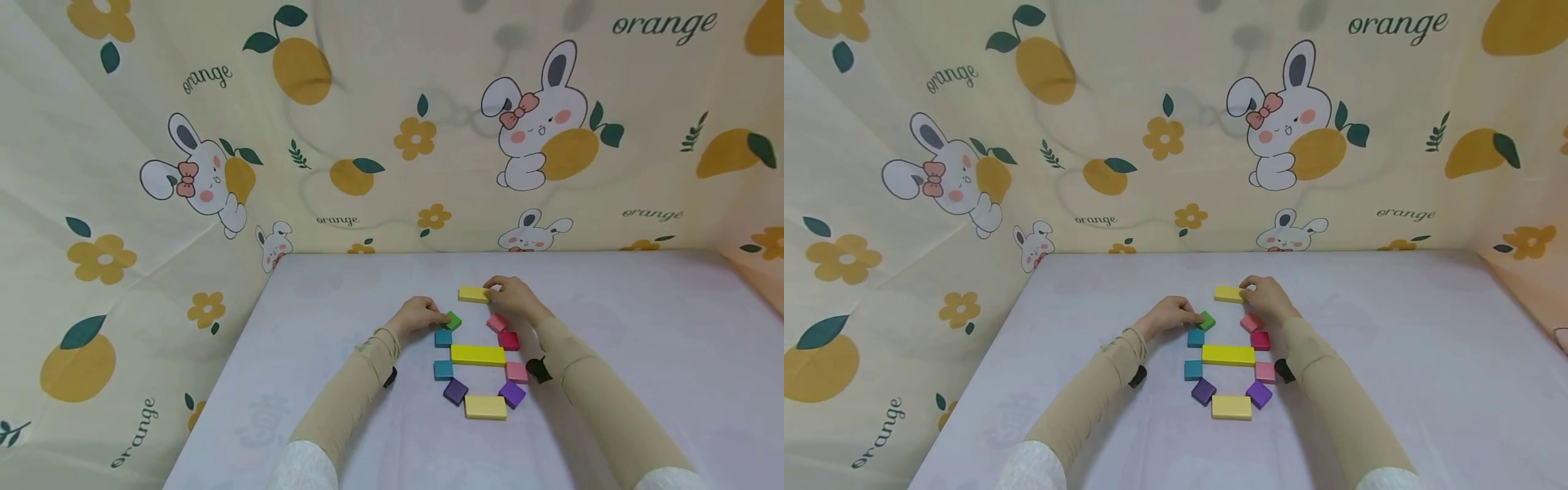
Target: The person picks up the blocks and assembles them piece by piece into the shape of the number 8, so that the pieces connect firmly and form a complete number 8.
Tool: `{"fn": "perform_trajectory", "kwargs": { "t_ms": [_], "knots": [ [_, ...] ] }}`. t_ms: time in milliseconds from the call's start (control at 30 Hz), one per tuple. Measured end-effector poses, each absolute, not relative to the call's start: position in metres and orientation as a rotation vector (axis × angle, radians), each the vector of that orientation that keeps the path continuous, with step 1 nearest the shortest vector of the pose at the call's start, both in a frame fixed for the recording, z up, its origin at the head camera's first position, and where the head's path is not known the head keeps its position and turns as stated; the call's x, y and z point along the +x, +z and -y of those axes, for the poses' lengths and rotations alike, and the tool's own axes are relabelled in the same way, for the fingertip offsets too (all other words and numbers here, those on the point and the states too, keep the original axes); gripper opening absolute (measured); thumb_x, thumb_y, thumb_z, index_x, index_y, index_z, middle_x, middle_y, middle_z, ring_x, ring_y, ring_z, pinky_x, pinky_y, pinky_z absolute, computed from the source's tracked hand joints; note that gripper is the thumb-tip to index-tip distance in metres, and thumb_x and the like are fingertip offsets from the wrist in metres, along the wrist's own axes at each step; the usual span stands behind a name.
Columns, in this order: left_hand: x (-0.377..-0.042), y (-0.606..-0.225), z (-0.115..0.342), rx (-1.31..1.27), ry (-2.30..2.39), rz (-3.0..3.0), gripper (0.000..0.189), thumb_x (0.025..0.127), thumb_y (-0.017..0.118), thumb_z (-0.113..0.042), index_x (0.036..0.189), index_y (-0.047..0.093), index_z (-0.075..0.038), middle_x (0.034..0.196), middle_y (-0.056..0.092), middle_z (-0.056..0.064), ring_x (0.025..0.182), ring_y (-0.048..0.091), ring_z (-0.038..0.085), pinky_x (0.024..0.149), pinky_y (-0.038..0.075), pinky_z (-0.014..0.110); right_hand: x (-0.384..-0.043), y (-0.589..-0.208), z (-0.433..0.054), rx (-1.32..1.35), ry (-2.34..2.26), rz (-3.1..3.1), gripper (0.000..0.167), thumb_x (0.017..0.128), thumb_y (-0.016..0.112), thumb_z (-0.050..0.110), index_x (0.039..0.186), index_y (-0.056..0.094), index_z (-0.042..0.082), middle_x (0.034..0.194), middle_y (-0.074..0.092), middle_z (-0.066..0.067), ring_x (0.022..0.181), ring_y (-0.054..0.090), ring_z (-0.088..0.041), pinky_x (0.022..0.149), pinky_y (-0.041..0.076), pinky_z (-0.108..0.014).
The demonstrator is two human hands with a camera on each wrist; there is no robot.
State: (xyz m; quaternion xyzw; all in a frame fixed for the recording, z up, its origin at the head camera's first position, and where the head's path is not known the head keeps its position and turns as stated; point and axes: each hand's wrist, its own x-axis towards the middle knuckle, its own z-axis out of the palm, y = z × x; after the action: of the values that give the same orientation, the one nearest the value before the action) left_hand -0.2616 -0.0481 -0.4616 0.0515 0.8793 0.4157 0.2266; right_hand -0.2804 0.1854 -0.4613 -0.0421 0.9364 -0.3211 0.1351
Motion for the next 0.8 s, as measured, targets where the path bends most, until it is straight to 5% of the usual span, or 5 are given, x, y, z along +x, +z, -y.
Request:
{"fn": "perform_trajectory", "kwargs": {
  "t_ms": [500, 800],
  "knots": [
    [-0.2613, -0.4609, 0.0466, 0.156, 1.118, -2.468, 0.024, 0.080, 0.072, -0.029, 0.079, 0.060, -0.009, 0.074, 0.056, -0.001, 0.074, 0.049, 0.013, 0.066, 0.038, 0.022, -0.2743, -0.4609, -0.1885, -0.119, -0.953, -2.597, 0.035, 0.093, 0.054, 0.027, 0.122, 0.057, 0.008, 0.125, 0.052, -0.023, 0.107, 0.046, -0.035, 0.092, 0.042, -0.049],
    [-0.2621, -0.4626, 0.0463, 0.145, 1.088, -2.478, 0.025, 0.080, 0.071, -0.031, 0.081, 0.060, -0.009, 0.076, 0.057, 0.000, 0.076, 0.049, 0.013, 0.066, 0.039, 0.021, -0.2710, -0.4633, -0.1893, -0.134, -0.984, -2.555, 0.037, 0.091, 0.055, 0.030, 0.122, 0.057, 0.009, 0.124, 0.053, -0.023, 0.103, 0.049, -0.031, 0.086, 0.047, -0.040]
  ]
}}
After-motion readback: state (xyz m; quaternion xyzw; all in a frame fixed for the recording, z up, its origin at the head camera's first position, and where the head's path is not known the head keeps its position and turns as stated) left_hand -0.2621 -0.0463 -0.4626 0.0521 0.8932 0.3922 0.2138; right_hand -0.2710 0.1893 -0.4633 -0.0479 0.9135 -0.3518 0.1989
